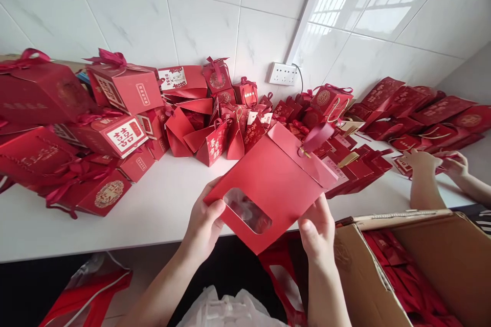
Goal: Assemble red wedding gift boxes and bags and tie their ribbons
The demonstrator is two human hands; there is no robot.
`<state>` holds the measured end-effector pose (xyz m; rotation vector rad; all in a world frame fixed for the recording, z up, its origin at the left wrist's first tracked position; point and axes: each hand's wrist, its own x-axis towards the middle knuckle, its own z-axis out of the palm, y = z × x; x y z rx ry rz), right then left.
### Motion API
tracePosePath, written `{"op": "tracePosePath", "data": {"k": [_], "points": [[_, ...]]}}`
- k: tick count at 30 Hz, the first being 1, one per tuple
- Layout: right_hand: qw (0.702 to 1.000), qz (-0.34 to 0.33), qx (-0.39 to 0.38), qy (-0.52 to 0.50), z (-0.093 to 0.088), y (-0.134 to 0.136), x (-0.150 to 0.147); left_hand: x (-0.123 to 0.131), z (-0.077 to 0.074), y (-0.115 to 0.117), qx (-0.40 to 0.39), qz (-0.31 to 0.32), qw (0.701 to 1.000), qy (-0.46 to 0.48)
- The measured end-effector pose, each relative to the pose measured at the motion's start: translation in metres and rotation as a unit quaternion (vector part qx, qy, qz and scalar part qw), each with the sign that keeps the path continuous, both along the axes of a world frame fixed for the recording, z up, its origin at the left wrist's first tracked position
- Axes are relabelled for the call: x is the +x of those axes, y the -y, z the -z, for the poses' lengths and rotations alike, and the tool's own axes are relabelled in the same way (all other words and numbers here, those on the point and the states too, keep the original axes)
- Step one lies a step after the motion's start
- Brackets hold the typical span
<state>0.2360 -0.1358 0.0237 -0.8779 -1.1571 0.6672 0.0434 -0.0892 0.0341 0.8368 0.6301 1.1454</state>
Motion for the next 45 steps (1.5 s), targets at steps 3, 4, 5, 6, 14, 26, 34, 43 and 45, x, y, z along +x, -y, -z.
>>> {"op": "tracePosePath", "data": {"k": [3,4,5,6,14,26,34,43,45], "points": [[0.999,-0.001,-0.015,0.037,-0.009,0.001,-0.006,0.004,-0.002,0.002,-0.044,0.005,0.999,0.003],[0.999,-0.003,-0.023,0.041,-0.011,0.002,-0.007,0.005,-0.001,0.001,-0.051,0.001,0.999,-0.001],[0.999,-0.003,-0.029,0.042,-0.012,0.002,-0.007,0.007,-0.001,0.001,-0.054,-0.005,0.998,-0.006],[0.999,-0.004,-0.033,0.04,-0.013,0.002,-0.008,0.008,0.0,0.0,-0.053,-0.013,0.998,-0.013],[0.995,0.001,-0.072,-0.066,0.004,0.009,0.003,0.014,-0.001,0.0,0.2,-0.093,0.967,-0.128],[0.976,0.199,-0.079,-0.035,-0.004,0.071,0.033,0.078,-0.011,-0.015,-0.002,0.205,0.977,-0.059],[0.938,0.293,-0.094,-0.162,0.002,0.115,0.052,0.119,-0.01,0.001,0.015,0.353,0.935,-0.012],[0.911,0.329,-0.108,-0.223,0.021,0.139,0.072,0.137,-0.013,0.008,0.042,0.364,0.926,-0.092],[0.914,0.308,-0.115,-0.237,0.021,0.139,0.072,0.139,-0.014,0.009,0.046,0.355,0.929,-0.091]]}}
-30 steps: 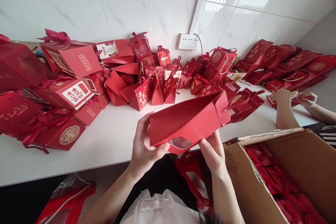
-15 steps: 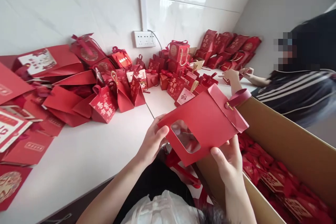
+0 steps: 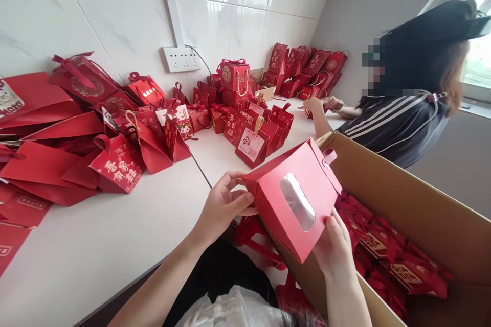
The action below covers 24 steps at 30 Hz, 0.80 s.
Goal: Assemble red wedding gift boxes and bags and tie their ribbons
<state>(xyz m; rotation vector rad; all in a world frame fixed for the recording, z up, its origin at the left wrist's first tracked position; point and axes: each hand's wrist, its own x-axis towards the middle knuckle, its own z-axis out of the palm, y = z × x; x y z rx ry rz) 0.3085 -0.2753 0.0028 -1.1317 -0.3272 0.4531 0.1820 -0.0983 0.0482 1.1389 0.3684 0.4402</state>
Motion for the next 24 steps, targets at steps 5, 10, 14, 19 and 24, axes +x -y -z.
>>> {"op": "tracePosePath", "data": {"k": [5,10,14,19,24], "points": [[0.998,-0.042,0.009,-0.042,0.0,-0.002,0.0,0.004,-0.004,0.004,0.005,-0.014,1.0,0.022],[0.999,0.009,0.02,-0.036,0.005,-0.004,-0.002,0.008,-0.005,0.005,0.027,-0.02,0.999,0.009],[0.996,0.087,0.007,0.036,-0.002,-0.003,-0.009,0.007,0.01,0.003,0.014,0.013,1.0,0.013],[0.99,0.087,0.011,0.111,-0.028,0.001,-0.016,0.005,0.034,0.005,-0.001,0.012,0.998,0.067],[0.999,0.052,-0.003,-0.016,-0.035,0.011,-0.008,0.018,0.03,0.011,0.019,0.011,0.999,0.028]]}}
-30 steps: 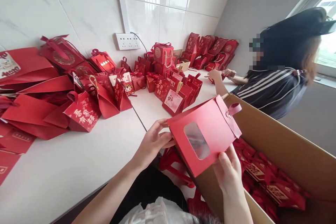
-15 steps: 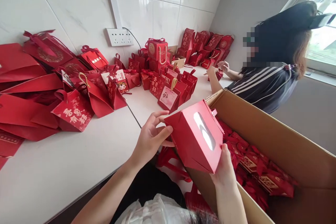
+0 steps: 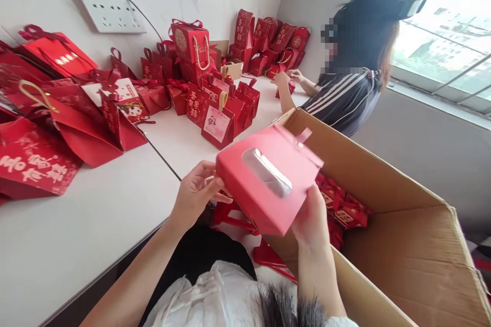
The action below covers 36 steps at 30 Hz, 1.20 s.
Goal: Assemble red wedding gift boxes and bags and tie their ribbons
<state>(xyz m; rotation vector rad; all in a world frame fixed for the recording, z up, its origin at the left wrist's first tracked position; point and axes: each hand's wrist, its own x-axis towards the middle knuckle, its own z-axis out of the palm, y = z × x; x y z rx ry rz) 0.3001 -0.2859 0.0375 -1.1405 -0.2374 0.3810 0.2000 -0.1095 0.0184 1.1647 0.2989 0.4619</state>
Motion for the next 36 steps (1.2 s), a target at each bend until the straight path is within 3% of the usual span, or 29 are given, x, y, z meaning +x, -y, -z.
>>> {"op": "tracePosePath", "data": {"k": [3,6,9,14,16,18,19,21,23,24,26,28,30,33,36], "points": [[0.985,-0.125,0.001,-0.122,0.0,0.011,0.008,0.011,-0.01,0.006,-0.023,0.022,0.999,-0.024],[0.971,-0.172,0.017,-0.163,-0.003,0.023,0.01,0.02,-0.015,0.012,-0.027,0.033,0.999,-0.03],[0.973,-0.144,0.035,-0.179,-0.009,0.03,0.006,0.03,-0.01,0.016,-0.013,0.054,0.996,-0.066],[0.979,-0.036,0.02,-0.198,-0.02,0.026,-0.001,0.055,0.011,0.023,0.053,0.101,0.985,-0.13],[0.98,-0.011,0.021,-0.196,-0.02,0.029,0.0,0.063,0.017,0.027,0.116,0.104,0.979,-0.133],[0.984,0.019,0.028,-0.176,-0.02,0.042,0.004,0.066,0.021,0.034,0.252,0.058,0.96,-0.11],[0.987,0.046,0.028,-0.153,-0.019,0.052,0.007,0.067,0.022,0.037,0.344,0.013,0.935,-0.087],[0.988,0.133,0.008,-0.079,-0.017,0.08,0.017,0.066,0.028,0.046,0.526,-0.061,0.848,-0.02],[0.964,0.26,-0.056,0.016,-0.015,0.113,0.028,0.065,0.037,0.052,0.648,-0.059,0.758,0.04],[0.94,0.314,-0.114,0.062,-0.014,0.13,0.034,0.066,0.043,0.054,0.681,-0.04,0.729,0.058],[0.888,0.358,-0.266,0.113,-0.011,0.162,0.043,0.069,0.057,0.055,0.705,-0.021,0.704,0.083],[0.849,0.327,-0.396,0.129,-0.007,0.189,0.051,0.075,0.071,0.052,0.694,-0.044,0.708,0.122],[0.829,0.268,-0.473,0.128,-0.002,0.209,0.058,0.083,0.083,0.049,0.673,-0.076,0.713,0.18],[0.807,0.191,-0.547,0.115,0.008,0.227,0.069,0.094,0.094,0.045,0.652,-0.121,0.711,0.233],[0.785,0.138,-0.596,0.097,0.017,0.23,0.08,0.097,0.096,0.044,0.655,-0.139,0.702,0.24]]}}
